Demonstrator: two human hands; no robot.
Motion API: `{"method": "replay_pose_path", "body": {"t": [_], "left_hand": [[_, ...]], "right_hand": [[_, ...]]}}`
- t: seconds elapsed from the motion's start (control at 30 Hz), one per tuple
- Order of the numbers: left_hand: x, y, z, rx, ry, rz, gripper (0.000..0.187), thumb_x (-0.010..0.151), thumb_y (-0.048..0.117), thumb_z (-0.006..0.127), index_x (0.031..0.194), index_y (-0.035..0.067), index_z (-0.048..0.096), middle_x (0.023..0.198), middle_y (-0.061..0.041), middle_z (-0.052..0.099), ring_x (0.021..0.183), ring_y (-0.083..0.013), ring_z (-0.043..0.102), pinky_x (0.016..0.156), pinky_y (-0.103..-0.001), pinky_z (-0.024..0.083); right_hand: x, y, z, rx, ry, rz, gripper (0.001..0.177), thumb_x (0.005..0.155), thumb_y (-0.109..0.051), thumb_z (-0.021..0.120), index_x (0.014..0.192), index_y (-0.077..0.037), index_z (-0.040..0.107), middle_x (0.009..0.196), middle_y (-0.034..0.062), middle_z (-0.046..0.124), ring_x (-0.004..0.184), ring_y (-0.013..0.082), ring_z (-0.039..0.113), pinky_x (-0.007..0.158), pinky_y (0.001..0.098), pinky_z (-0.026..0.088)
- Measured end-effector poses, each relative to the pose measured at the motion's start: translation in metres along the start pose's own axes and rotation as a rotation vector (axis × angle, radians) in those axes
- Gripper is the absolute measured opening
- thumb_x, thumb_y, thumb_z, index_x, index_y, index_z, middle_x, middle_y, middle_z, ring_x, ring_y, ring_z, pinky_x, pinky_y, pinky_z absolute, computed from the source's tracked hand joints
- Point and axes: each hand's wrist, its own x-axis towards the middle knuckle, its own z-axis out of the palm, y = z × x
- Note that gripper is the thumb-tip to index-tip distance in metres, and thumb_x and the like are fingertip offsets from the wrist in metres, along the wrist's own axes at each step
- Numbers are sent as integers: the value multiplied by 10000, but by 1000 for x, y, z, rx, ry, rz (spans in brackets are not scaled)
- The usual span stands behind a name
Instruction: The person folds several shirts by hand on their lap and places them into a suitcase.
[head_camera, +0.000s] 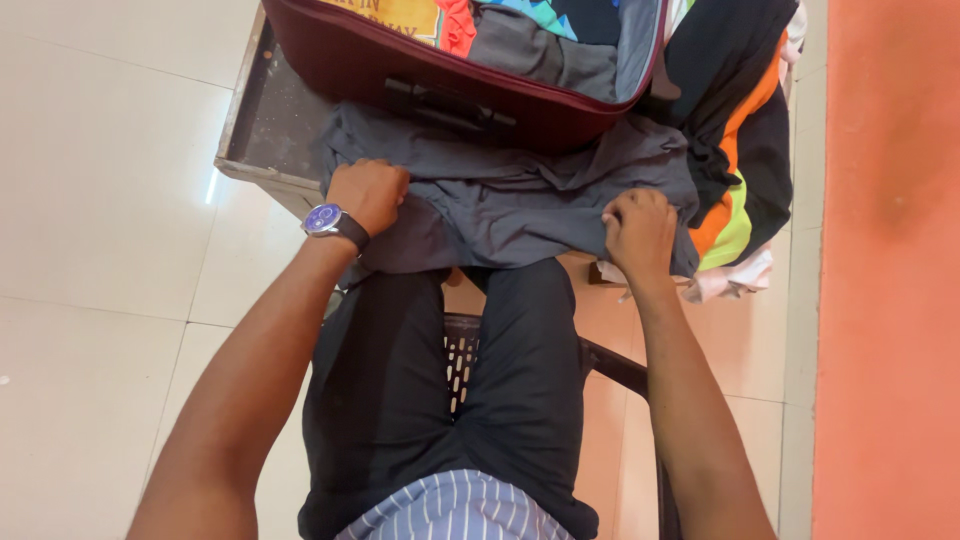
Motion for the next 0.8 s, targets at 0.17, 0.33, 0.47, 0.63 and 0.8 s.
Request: {"method": "replay_pose_path", "body": {"t": [0.17, 0.33, 0.47, 0.63, 0.8], "left_hand": [[0, 1, -25, -286, 59, -53, 124, 979, 154, 669, 1074, 80, 638, 959, -171, 722, 939, -398, 660, 800, -523, 491], [-7, -1, -86, -841, -201, 66, 238, 885, 137, 765, 1048, 59, 609, 935, -77, 722, 896, -188, 693, 784, -334, 528], [-18, 23, -129, -1101, -866, 214, 431, 764, 192, 809, 1160, 93, 669, 858, -62, 794, 773, -140, 727, 702, -290, 560], [-27, 72, -119, -782, -898, 333, 424, 846, 438, 757, 1106, 106, 801, 892, -13, 797, 772, -76, 687, 694, -257, 542], [-23, 55, -109, -508, -848, 20, 440, 819, 483, 741, 1071, 129, 808, 870, -92, 761, 739, -189, 684, 676, -350, 534]], "right_hand": [[5, 20, -3, 350, 185, 218, 87, 1036, -105, 647, 1044, -48, 581, 974, 114, 637, 889, 272, 625, 814, 394, 498], [-9, 64, -22, 679, 258, 310, 121, 1075, -134, 665, 1099, -47, 584, 920, 53, 599, 811, 184, 548, 755, 335, 432], [-31, 105, -63, 989, -179, 285, 212, 1016, -210, 722, 1027, -20, 629, 885, 21, 625, 808, 140, 573, 782, 305, 466], [-42, 121, -61, 1226, -478, 416, 560, 1051, -514, 556, 913, 2, 724, 629, 39, 596, 716, 174, 700, 771, 319, 571], [-29, 88, -35, 913, -355, 640, 452, 1068, -426, 616, 1042, 14, 716, 728, 37, 594, 693, 157, 621, 761, 306, 555]]}}
